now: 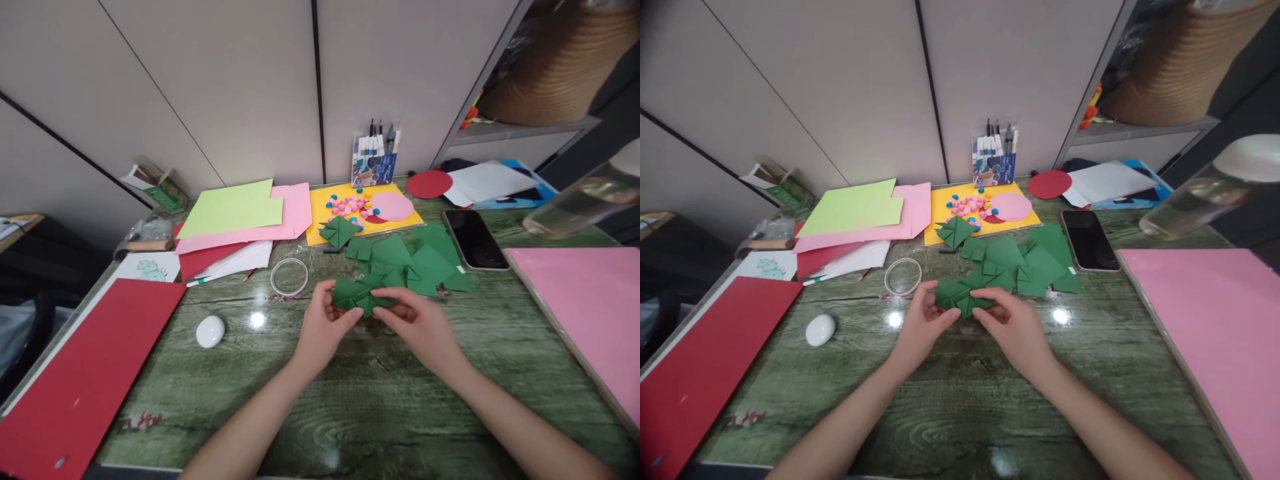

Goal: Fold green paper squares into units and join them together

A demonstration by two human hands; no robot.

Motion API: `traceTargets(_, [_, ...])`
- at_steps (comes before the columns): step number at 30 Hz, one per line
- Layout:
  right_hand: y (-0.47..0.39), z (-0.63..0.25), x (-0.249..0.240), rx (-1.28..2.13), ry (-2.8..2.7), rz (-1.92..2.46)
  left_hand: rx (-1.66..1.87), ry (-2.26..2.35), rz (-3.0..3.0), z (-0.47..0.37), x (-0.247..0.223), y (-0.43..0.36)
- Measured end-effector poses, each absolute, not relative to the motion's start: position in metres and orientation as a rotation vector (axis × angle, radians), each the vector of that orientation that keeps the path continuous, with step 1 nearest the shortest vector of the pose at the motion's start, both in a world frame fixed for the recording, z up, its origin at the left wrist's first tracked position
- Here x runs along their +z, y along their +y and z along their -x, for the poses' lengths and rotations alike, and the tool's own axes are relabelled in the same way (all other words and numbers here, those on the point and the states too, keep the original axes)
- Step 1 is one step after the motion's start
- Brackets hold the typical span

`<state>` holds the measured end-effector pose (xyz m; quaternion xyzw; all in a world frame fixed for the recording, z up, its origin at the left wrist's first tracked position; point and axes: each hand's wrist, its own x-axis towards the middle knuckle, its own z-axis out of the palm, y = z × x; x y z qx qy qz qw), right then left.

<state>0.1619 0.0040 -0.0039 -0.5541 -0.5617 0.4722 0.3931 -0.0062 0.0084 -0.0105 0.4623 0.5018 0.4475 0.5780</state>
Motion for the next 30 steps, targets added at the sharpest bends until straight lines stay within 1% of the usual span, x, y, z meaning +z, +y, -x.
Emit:
traceTargets(5, [0.003,-0.161,-0.006,1.083,-1.504,1.442,1.047,1.194,-1.072,0.006,-0.01,0.009])
traceTargets(11, [0.001,-0.16,-0.005,1.055,-1.563,1.435,1.024,1.126,-1.043,0.007,-0.006,0.011])
traceTargets(21, [0.01,-0.166,-0.004,1.44,-1.454,1.308,1.028,1.098,-1.009,0.01,-0.008,0.012])
traceTargets(30, [0.012,-0.169,0.004,1.467,-1.497,1.322,0.996,1.127,-1.054,0.011,-0.007,0.014])
